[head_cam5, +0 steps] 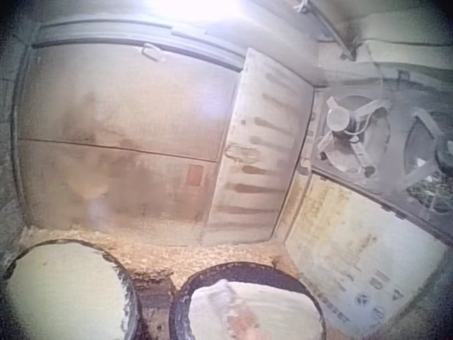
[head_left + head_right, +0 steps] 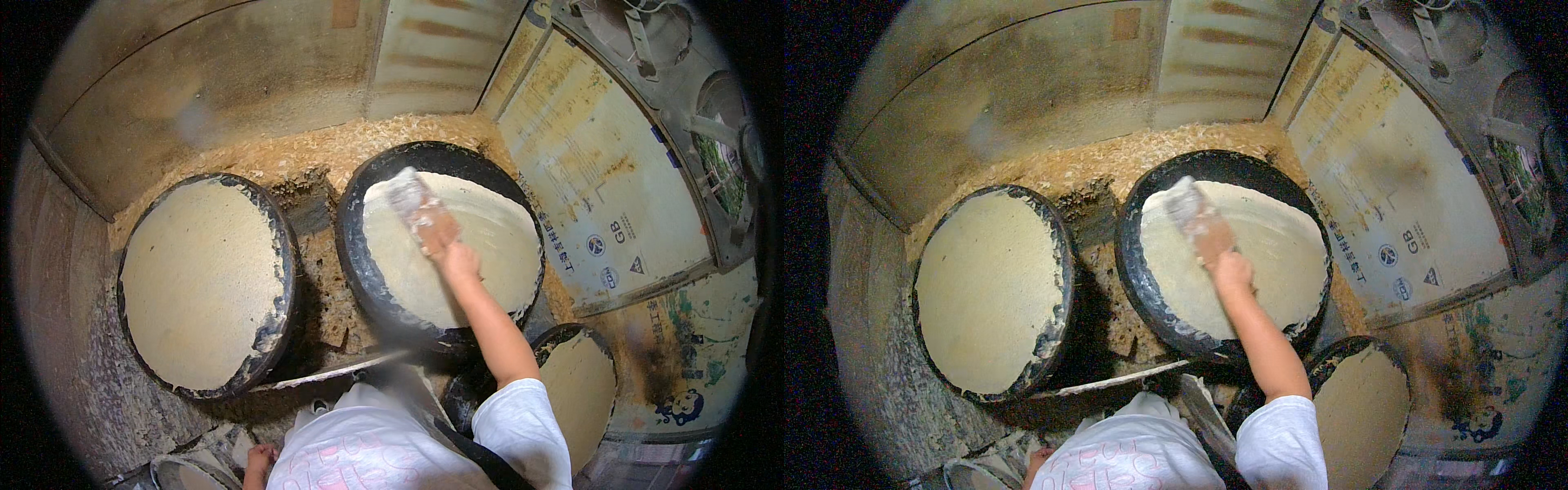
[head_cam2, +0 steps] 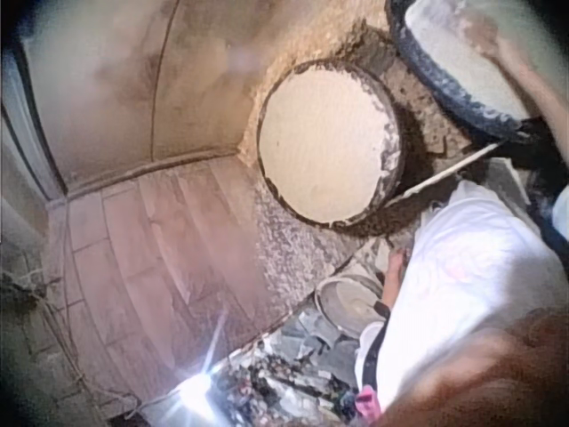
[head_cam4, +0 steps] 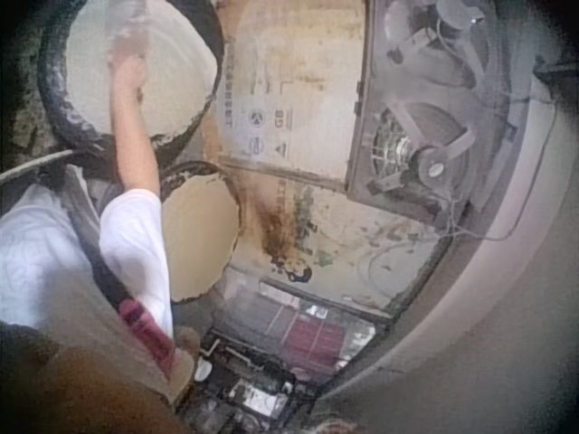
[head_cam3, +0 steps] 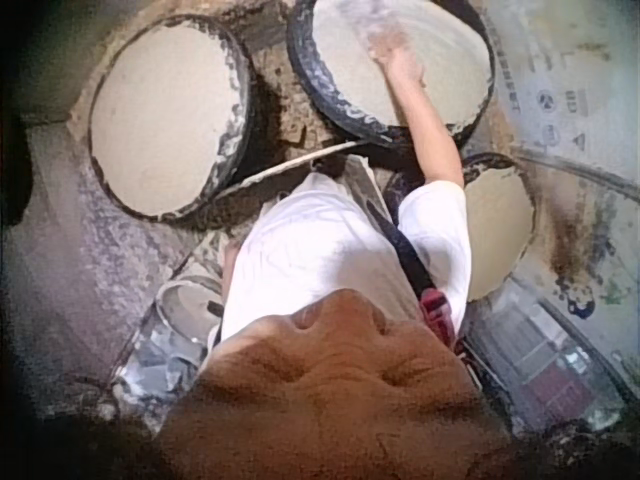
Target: The person ladles batter onto hot circular griddles, spreads it into thin round cakes using a wooden spreader, then peels the cooked cakes off with a blue plastic scraper and stacks them on a woven tray. The person repeats this cycle across multiple griddles.
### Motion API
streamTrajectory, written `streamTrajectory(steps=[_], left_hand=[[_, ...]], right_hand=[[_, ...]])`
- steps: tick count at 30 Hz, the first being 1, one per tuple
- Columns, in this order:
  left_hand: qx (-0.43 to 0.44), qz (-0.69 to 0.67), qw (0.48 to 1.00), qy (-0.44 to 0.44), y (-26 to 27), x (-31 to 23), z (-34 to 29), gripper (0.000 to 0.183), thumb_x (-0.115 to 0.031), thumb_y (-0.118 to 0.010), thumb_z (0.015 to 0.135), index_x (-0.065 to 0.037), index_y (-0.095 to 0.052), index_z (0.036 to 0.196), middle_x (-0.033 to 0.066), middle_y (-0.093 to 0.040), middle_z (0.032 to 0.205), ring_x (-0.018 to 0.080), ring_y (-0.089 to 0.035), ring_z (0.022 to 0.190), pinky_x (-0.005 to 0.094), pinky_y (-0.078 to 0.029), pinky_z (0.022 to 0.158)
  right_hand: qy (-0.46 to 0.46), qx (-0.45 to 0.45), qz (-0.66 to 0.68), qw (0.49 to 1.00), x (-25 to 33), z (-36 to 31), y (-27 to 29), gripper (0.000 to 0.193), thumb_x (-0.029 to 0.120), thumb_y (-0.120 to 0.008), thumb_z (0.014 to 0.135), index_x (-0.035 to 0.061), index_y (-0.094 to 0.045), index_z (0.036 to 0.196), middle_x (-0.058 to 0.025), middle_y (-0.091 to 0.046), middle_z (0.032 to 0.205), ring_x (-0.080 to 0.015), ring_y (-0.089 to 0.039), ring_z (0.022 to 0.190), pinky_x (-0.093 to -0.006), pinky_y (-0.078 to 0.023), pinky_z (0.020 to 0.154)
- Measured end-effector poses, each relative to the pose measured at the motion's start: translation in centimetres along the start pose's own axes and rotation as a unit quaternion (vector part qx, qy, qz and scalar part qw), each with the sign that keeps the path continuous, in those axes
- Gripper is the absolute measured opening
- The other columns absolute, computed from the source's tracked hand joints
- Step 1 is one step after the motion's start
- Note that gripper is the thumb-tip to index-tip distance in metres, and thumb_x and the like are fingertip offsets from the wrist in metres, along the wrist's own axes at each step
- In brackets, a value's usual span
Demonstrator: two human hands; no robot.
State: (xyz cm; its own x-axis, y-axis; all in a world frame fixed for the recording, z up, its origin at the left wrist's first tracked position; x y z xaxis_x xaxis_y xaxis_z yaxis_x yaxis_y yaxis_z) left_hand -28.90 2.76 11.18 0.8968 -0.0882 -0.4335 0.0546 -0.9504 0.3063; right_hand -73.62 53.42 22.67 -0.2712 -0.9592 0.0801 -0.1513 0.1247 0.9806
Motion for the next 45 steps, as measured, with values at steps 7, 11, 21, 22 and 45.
streamTrajectory(steps=[7, 11, 21, 22, 45], left_hand=[[-0.051, 0.077, 0.996, 0.016, 0.5, -0.3, -2.0, 0.016, 0.007, -0.048, 0.083, 0.002, -0.062, 0.088, 0.0094, -0.063, 0.070, 0.0168, -0.058, 0.058, 0.0293, -0.049, 0.056], [-0.017, 0.041, 0.999, 0.020, 0.3, -0.6, -1.1, 0.015, 0.006, -0.048, 0.083, 0.002, -0.061, 0.090, 0.0102, -0.064, 0.070, 0.0170, -0.058, 0.058, 0.0296, -0.049, 0.055], [-0.024, -0.015, 0.999, 0.037, -0.6, -2.5, -0.6, 0.017, 0.006, -0.049, 0.084, 0.003, -0.059, 0.097, 0.0121, -0.064, 0.072, 0.0174, -0.058, 0.057, 0.0304, -0.049, 0.054], [-0.029, -0.027, 0.998, 0.044, -0.7, -2.5, -0.7, 0.017, 0.006, -0.049, 0.084, 0.003, -0.059, 0.097, 0.0123, -0.064, 0.072, 0.0175, -0.058, 0.057, 0.0304, -0.049, 0.054], [-0.017, -0.014, 0.999, 0.029, -1.3, 0.7, 1.3, 0.013, 0.002, -0.049, 0.087, 0.004, -0.060, 0.094, 0.0127, -0.064, 0.071, 0.0180, -0.059, 0.057, 0.0300, -0.050, 0.055]], right_hand=[[-0.224, -0.149, 0.227, 0.936, -18.7, 3.3, 0.1, 0.061, 0.034, -0.077, 0.069, 0.0070, -0.057, 0.119, -0.0167, -0.065, 0.099, -0.0325, -0.061, 0.088, -0.0430, -0.048, 0.075], [-0.327, -0.053, 0.520, 0.788, -20.2, 3.2, 0.5, 0.057, 0.044, -0.076, 0.070, 0.0042, -0.060, 0.108, -0.0043, -0.056, 0.069, -0.0167, -0.046, 0.051, -0.0313, -0.038, 0.047], [-0.027, 0.100, 0.364, 0.926, 1.8, 1.2, 1.8, 0.066, 0.036, -0.077, 0.065, -0.0007, -0.058, 0.117, -0.0196, -0.064, 0.105, -0.0269, -0.063, 0.095, -0.0326, -0.047, 0.084], [-0.001, 0.064, 0.207, 0.976, 2.9, 0.8, 1.6, 0.068, 0.035, -0.077, 0.064, 0.0024, -0.057, 0.119, -0.0186, -0.064, 0.105, -0.0280, -0.064, 0.093, -0.0336, -0.048, 0.083], [-0.236, 0.088, 0.543, 0.801, -7.0, 7.0, 1.2, 0.069, 0.049, -0.075, 0.066, -0.0029, -0.059, 0.107, -0.0107, -0.057, 0.079, -0.0220, -0.050, 0.056, -0.0324, -0.039, 0.045]])
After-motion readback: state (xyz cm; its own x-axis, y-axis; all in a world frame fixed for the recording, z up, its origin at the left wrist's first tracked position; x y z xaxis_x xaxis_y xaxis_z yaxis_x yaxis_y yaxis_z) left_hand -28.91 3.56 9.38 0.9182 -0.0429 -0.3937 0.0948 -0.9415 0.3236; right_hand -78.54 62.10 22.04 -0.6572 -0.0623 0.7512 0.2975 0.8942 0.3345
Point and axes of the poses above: each hand's wrist, its own z-axis towards the middle knuckle, its own y-axis out of the back of the hand, x = y × z, the point moved 1 cm from there along z, towards the middle knuckle
